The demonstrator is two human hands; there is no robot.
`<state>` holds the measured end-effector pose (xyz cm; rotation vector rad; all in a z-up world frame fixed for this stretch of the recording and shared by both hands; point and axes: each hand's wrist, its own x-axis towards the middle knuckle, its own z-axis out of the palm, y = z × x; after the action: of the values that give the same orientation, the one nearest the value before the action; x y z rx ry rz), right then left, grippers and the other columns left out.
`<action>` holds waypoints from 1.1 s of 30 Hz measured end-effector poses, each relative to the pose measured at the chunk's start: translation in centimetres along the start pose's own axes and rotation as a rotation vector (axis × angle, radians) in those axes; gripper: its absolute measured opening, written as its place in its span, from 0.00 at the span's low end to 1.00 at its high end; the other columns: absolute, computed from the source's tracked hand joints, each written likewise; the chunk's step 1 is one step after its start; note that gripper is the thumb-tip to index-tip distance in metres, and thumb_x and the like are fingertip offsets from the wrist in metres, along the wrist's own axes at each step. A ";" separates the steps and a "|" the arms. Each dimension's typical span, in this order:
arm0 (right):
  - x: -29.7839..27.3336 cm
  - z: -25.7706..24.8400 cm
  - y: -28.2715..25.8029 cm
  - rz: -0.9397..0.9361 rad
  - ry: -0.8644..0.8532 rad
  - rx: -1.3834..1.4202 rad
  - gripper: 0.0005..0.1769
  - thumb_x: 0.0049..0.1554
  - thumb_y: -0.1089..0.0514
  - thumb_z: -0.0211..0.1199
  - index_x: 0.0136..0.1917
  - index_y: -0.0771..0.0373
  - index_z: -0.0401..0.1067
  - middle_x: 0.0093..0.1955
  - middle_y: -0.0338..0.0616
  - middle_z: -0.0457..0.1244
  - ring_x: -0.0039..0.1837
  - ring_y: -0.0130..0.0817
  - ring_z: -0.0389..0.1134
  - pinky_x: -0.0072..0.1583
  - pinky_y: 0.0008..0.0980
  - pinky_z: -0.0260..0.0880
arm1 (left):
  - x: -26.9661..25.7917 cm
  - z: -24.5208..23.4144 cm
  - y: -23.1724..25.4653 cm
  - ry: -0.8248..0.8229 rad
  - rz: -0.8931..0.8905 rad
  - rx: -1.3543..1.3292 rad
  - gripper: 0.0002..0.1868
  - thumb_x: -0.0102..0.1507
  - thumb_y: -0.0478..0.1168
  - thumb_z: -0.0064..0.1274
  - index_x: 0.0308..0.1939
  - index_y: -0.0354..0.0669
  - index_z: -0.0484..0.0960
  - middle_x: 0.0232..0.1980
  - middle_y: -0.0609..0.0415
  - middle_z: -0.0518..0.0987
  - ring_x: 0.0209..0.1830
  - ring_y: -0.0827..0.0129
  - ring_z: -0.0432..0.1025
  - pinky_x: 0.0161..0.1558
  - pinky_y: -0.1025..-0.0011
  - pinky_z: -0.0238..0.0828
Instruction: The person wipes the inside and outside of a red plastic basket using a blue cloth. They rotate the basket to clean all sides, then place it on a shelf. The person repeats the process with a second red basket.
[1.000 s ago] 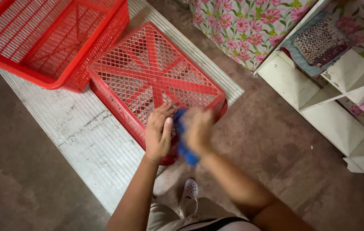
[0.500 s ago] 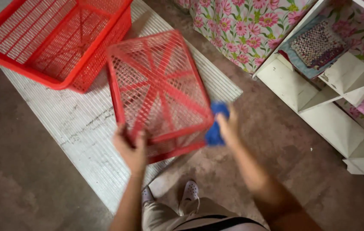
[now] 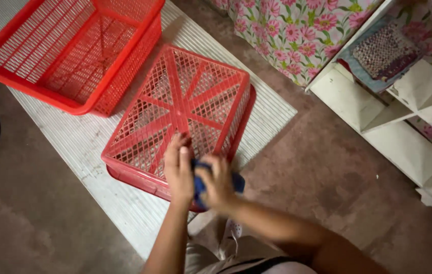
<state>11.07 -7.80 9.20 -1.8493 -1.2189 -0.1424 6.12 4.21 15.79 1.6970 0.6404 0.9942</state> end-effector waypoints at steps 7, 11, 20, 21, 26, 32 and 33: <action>17.5 -6.1 11.6 0.344 0.041 -0.659 0.26 0.45 0.58 0.73 0.58 0.58 0.72 0.63 0.64 0.58 0.61 0.63 0.63 0.55 0.59 0.67 | 0.2 0.9 3.2 -0.421 0.234 0.560 0.39 0.57 0.43 0.65 0.70 0.35 0.68 0.75 0.34 0.64 0.76 0.37 0.56 0.75 0.43 0.48; 23.6 -6.0 17.3 0.489 0.001 -0.765 0.25 0.50 0.51 0.72 0.59 0.47 0.68 0.61 0.47 0.58 0.63 0.54 0.60 0.59 0.54 0.66 | -0.2 1.4 1.9 -0.727 0.244 0.976 0.58 0.52 0.55 0.66 0.79 0.42 0.54 0.83 0.39 0.49 0.83 0.48 0.42 0.77 0.50 0.37; 16.3 -7.7 21.7 0.439 0.125 -0.701 0.20 0.49 0.49 0.71 0.54 0.54 0.75 0.53 0.50 0.66 0.58 0.55 0.69 0.57 0.54 0.68 | 1.7 -3.4 2.4 -0.892 0.312 0.806 0.57 0.48 0.44 0.70 0.78 0.39 0.58 0.82 0.41 0.54 0.82 0.43 0.43 0.77 0.54 0.43; 15.2 -9.0 18.6 0.441 0.127 -0.700 0.20 0.49 0.49 0.71 0.54 0.54 0.75 0.53 0.50 0.66 0.58 0.55 0.69 0.57 0.54 0.68 | 2.8 -5.3 2.1 -0.894 0.315 0.807 0.57 0.48 0.44 0.70 0.78 0.39 0.58 0.82 0.41 0.54 0.82 0.43 0.43 0.77 0.54 0.43; 11.9 -10.9 12.6 0.495 -0.133 -0.613 0.15 0.55 0.55 0.65 0.52 0.62 0.68 0.48 0.58 0.67 0.52 0.61 0.67 0.52 0.60 0.66 | 4.6 -10.6 -0.9 -1.042 0.297 0.564 0.52 0.48 0.28 0.57 0.78 0.52 0.60 0.82 0.55 0.56 0.83 0.54 0.44 0.78 0.50 0.27; 25.5 -3.0 12.6 0.449 -0.081 -0.671 0.25 0.56 0.49 0.69 0.63 0.57 0.68 0.64 0.53 0.63 0.66 0.56 0.61 0.62 0.57 0.63 | 4.7 -10.5 1.4 -0.844 0.135 0.383 0.27 0.58 0.37 0.59 0.63 0.52 0.81 0.75 0.53 0.69 0.79 0.56 0.59 0.76 0.46 0.41; 25.5 -2.3 10.3 0.443 -0.085 -0.672 0.25 0.56 0.49 0.69 0.63 0.57 0.68 0.64 0.53 0.63 0.66 0.56 0.61 0.62 0.57 0.63 | 4.3 -10.4 0.8 -0.837 0.132 0.381 0.27 0.58 0.37 0.59 0.63 0.52 0.81 0.75 0.53 0.69 0.79 0.56 0.59 0.76 0.46 0.41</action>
<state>32.98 6.71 17.68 -2.6891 -0.8326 -0.2492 -0.64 12.56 19.32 2.2882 0.1573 0.1720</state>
